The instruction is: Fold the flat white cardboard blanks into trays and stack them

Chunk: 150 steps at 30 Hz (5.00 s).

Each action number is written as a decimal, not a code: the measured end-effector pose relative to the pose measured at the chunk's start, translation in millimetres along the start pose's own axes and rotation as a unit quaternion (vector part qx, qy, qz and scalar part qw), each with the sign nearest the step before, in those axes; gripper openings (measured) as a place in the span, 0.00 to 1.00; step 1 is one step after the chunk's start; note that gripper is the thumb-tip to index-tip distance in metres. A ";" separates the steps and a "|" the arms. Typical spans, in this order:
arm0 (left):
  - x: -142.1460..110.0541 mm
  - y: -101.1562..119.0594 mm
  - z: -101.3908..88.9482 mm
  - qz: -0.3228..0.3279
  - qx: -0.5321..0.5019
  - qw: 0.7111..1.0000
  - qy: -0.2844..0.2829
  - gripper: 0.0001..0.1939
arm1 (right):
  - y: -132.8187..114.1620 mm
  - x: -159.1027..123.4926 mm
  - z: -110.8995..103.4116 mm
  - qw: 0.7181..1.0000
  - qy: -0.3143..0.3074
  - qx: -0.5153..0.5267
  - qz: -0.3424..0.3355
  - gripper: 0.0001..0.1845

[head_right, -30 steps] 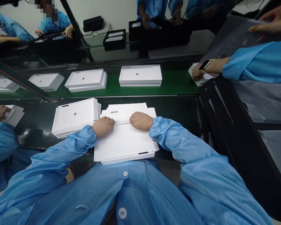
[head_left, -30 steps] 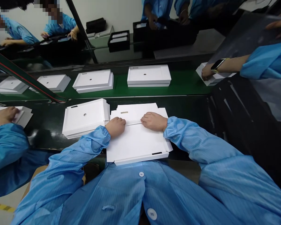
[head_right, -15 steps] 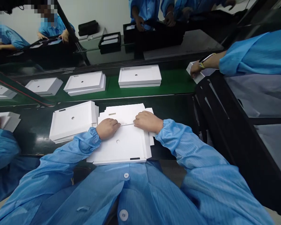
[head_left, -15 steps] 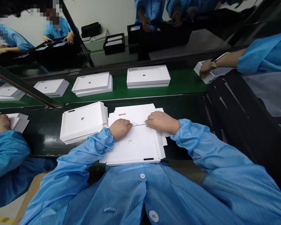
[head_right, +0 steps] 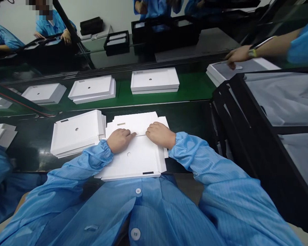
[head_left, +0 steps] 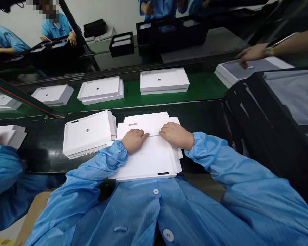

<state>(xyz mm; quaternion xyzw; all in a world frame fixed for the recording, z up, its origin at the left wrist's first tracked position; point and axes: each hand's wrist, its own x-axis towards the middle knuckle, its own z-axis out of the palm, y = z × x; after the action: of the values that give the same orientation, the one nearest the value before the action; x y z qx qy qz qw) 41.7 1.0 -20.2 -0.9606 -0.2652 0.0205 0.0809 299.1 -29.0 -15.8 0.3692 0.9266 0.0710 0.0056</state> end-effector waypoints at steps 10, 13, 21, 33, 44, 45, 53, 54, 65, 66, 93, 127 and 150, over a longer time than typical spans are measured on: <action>15.9 21.9 9.3 0.043 -0.008 0.999 0.021 0.17 | -5.3 -16.0 16.0 0.997 0.069 -0.023 -0.002 0.15; 15.7 19.8 9.4 0.045 0.002 0.999 0.003 0.20 | -3.9 -19.5 18.3 0.996 0.085 -0.032 0.002 0.16; 16.9 20.3 11.6 0.046 0.005 0.999 0.023 0.20 | -3.4 -22.0 23.6 0.994 0.097 -0.042 -0.009 0.17; 20.5 28.7 17.1 0.051 -0.020 0.997 0.058 0.18 | -2.4 -13.2 21.6 0.997 0.041 0.036 -0.048 0.13; 24.9 28.7 17.5 0.052 -0.016 0.995 0.088 0.20 | 3.1 -16.3 11.3 0.996 0.047 -0.013 -0.077 0.16; 25.2 28.0 15.6 0.051 -0.021 0.994 0.090 0.21 | 4.5 -16.1 7.8 0.996 0.041 -0.015 -0.077 0.16; 29.4 27.0 -0.1 0.031 -0.033 0.994 0.101 0.21 | 16.5 -18.8 -12.7 0.998 0.039 0.036 0.026 0.17; 29.2 26.8 -0.9 0.031 -0.028 0.994 0.099 0.20 | 17.9 -18.9 -13.0 0.998 0.034 0.046 0.033 0.16; 16.3 16.7 -1.3 -0.016 -0.054 0.996 0.064 0.16 | 14.6 -12.7 -2.0 0.988 -0.005 0.117 0.098 0.17; 13.3 15.1 -0.7 -0.019 -0.056 0.996 0.062 0.16 | 14.4 -12.9 -0.3 0.987 -0.003 0.125 0.100 0.18; -44.5 -19.5 15.4 -0.084 -0.064 0.991 0.079 0.17 | 20.5 -7.6 6.0 0.983 -0.019 0.172 0.069 0.18; -64.2 -28.3 11.7 -0.049 -0.085 0.985 0.140 0.12 | -38.2 47.1 -6.3 0.992 -0.034 0.111 0.052 0.21; -54.5 -6.9 12.8 -0.094 -0.090 0.982 0.141 0.13 | -74.6 79.1 -15.5 0.983 -0.050 0.161 0.068 0.22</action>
<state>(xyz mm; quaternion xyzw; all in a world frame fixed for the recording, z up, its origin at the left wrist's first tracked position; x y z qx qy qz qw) -9.7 -19.3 -31.8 -0.9282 -0.3406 -0.1462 0.0323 189.7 -30.3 -7.3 0.4304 0.8973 -0.0975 -0.0125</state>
